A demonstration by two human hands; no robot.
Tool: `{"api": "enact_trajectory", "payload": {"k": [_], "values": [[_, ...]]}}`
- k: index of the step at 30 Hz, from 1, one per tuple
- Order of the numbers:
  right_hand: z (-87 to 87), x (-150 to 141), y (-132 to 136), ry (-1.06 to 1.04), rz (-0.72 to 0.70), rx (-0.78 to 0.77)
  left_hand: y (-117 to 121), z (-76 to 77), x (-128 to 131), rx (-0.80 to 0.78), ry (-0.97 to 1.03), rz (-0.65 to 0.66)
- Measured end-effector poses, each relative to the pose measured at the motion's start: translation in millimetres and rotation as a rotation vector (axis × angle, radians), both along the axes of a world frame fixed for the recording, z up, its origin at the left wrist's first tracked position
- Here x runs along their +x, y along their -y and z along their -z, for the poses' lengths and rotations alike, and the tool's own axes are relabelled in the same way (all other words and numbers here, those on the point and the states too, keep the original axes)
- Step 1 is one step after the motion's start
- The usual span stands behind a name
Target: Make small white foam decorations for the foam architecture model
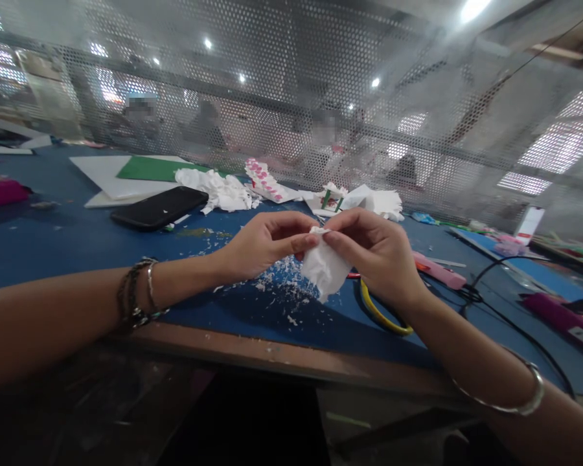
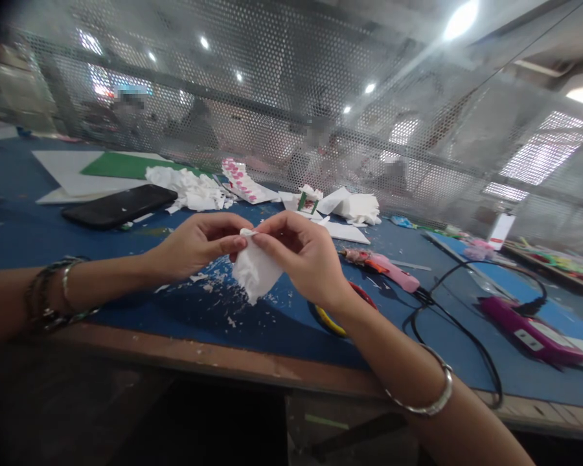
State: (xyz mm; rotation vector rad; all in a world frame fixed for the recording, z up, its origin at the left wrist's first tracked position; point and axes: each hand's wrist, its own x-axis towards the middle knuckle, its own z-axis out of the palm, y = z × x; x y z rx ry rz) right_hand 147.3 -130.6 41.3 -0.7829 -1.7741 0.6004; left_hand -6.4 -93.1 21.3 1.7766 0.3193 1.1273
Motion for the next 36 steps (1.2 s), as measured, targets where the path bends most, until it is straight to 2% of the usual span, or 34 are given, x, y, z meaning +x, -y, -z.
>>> {"api": "enact_trajectory", "payload": {"k": [4, 8, 11, 15, 22, 27, 32, 36], "values": [[1.0, 1.6, -1.1, 0.028, -0.02, -0.007, -0.3, -0.2, -2.5, 0.04, -0.056, -0.019], [2.5, 5.1, -1.7, 0.099, -0.031, 0.208, -1.0, -0.8, -3.4, 0.085, -0.121, -0.05], [0.3, 8.5, -0.9, 0.25, -0.05, 0.379, -1.9, -0.1, -4.1, 0.097, -0.163, -0.078], [-5.6, 11.7, 1.0, 0.442, 0.02, 0.49, -3.8, 1.9, -5.0, 0.094, -0.187, -0.096], [-12.3, 13.6, 5.3, 0.58, 0.136, 0.503, -6.5, 0.8, -4.2, 0.138, -0.196, -0.092], [-12.6, 13.9, 6.7, 0.619, 0.186, 0.603, -7.0, 0.5, -4.4, 0.158, -0.209, -0.05], [-11.9, 13.9, 5.3, 0.648, 0.176, 0.634, -5.1, 0.0, -3.2, 0.128, -0.218, -0.032], [-9.3, 13.6, 1.6, 0.611, 0.155, 0.572, -3.3, -0.7, -2.3, 0.146, -0.22, -0.04]]}}
